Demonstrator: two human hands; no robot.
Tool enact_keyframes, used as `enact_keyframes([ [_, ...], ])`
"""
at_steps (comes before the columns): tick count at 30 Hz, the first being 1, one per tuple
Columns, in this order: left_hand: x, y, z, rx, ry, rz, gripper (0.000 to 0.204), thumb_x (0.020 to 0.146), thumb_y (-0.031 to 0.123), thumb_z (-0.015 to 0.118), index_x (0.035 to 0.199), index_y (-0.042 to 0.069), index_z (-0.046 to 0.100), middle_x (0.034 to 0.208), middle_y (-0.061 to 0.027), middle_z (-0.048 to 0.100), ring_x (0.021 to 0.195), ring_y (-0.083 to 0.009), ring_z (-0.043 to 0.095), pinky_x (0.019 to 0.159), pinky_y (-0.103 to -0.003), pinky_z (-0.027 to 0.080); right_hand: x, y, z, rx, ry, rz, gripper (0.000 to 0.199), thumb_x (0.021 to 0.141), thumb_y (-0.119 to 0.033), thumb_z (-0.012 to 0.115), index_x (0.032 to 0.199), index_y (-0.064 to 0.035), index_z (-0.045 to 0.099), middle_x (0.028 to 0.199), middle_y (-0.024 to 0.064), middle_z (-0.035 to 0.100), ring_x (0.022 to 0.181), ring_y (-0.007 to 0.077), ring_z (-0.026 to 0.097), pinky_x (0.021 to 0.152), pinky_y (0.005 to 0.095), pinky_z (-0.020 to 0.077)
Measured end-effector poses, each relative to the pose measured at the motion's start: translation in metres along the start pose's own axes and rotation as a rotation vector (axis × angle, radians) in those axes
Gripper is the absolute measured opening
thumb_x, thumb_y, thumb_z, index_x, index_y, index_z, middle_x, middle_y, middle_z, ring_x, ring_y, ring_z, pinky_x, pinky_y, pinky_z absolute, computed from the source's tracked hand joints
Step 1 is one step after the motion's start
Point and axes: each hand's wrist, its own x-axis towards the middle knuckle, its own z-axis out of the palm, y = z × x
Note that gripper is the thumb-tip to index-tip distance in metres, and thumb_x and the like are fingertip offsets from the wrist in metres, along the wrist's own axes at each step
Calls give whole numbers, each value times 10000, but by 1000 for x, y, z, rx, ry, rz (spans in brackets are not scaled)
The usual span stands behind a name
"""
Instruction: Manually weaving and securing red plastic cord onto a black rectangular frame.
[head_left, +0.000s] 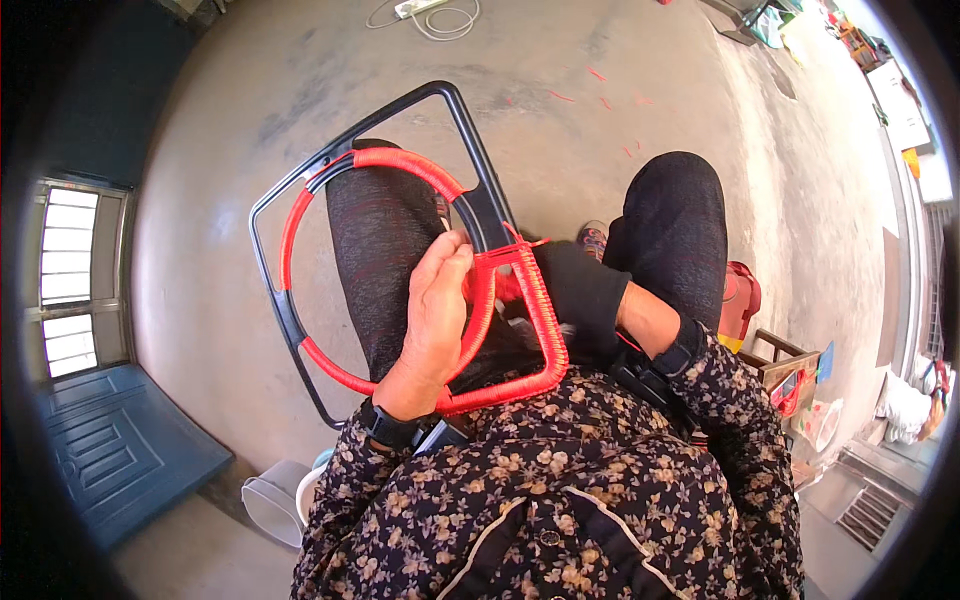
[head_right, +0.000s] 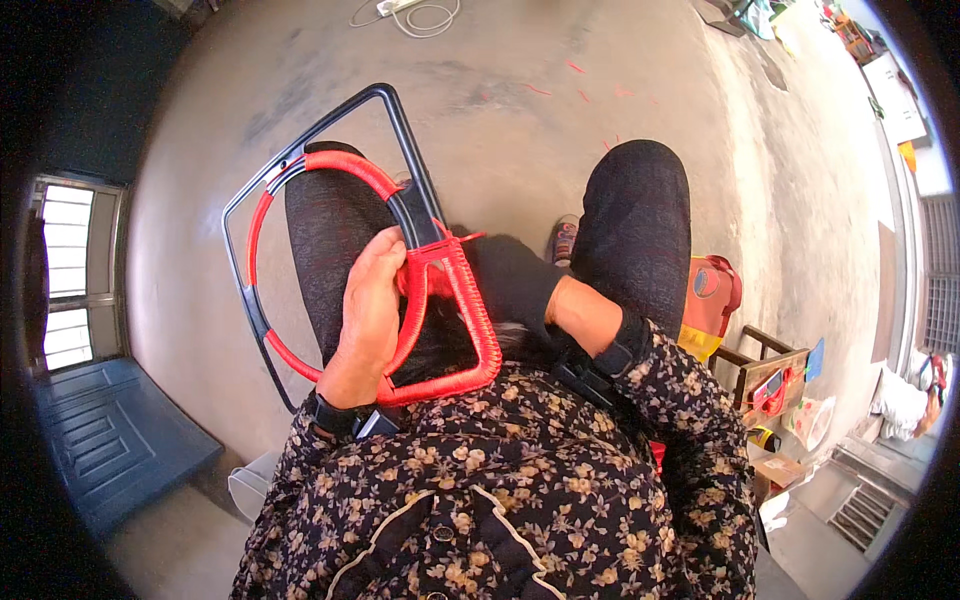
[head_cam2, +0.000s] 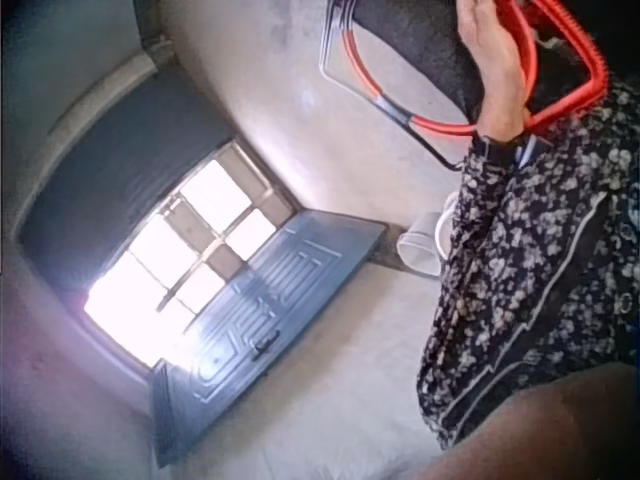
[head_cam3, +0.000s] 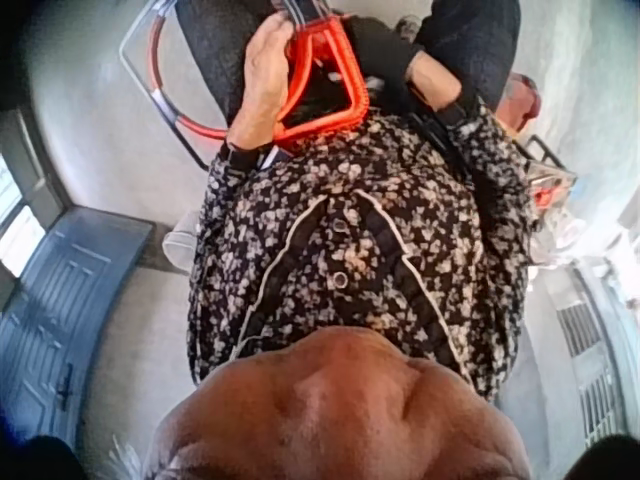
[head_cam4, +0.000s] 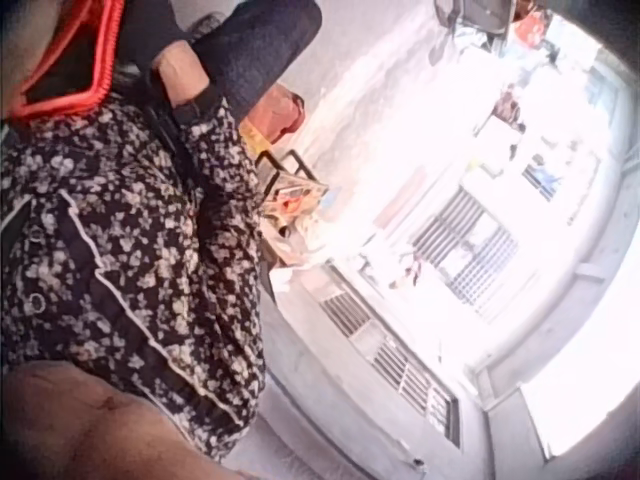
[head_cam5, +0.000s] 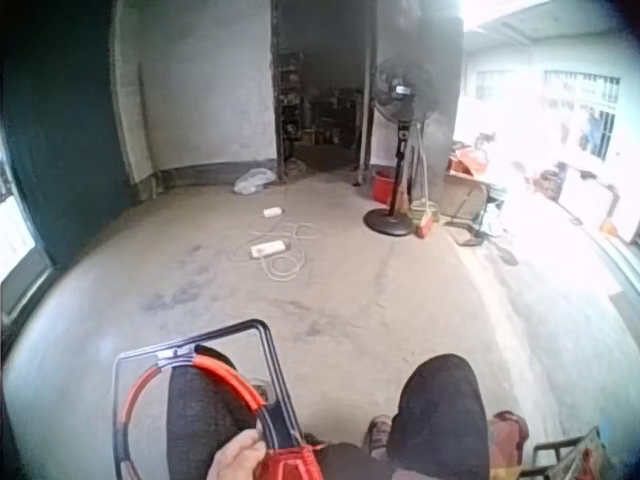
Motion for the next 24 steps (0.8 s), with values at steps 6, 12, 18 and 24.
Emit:
enact_keyframes([
  [6, -8, 1, 6, 218, 243, 260, 218, 950, 78, 469, 1140, -10, 531, 908, -15, 583, 787, -69, 551, 701, -211, 456, 16, 5, -12, 315, 369, 98, 831, 706, -222, 780, 1376, -70, 313, 1054, 167, 626, 910, 265, 640, 768, 365, 511],
  [12, -19, 17, 7, 865, 443, 1151, 295, 845, 45, 595, 1121, -30, 523, 993, -150, 597, 859, -261, 598, 747, -342, 471, 9, -44, -42, 240, 734, -14, 693, 707, -83, 751, 1320, -59, 429, 1194, 142, 566, 1111, 261, 544, 952, 355, 440],
  [18, -17, 22, 17, 750, 242, 1238, 389, 821, 60, 628, 1161, -65, 486, 1086, -185, 580, 927, -302, 570, 814, -368, 456, 12, -47, -31, 366, 619, -374, 423, 756, -82, 673, 1161, -31, 562, 1215, 143, 570, 1154, 288, 532, 930, 393, 442],
  [24, -5, 0, 15, 204, 162, 429, 246, 934, 75, 526, 1169, 8, 497, 961, -41, 609, 781, -64, 556, 701, -204, 463, -19, -35, -67, 1224, 1075, 180, 232, 847, -115, 633, 1058, -28, 590, 847, 25, 595, 774, 117, 587, 714, 262, 474],
])
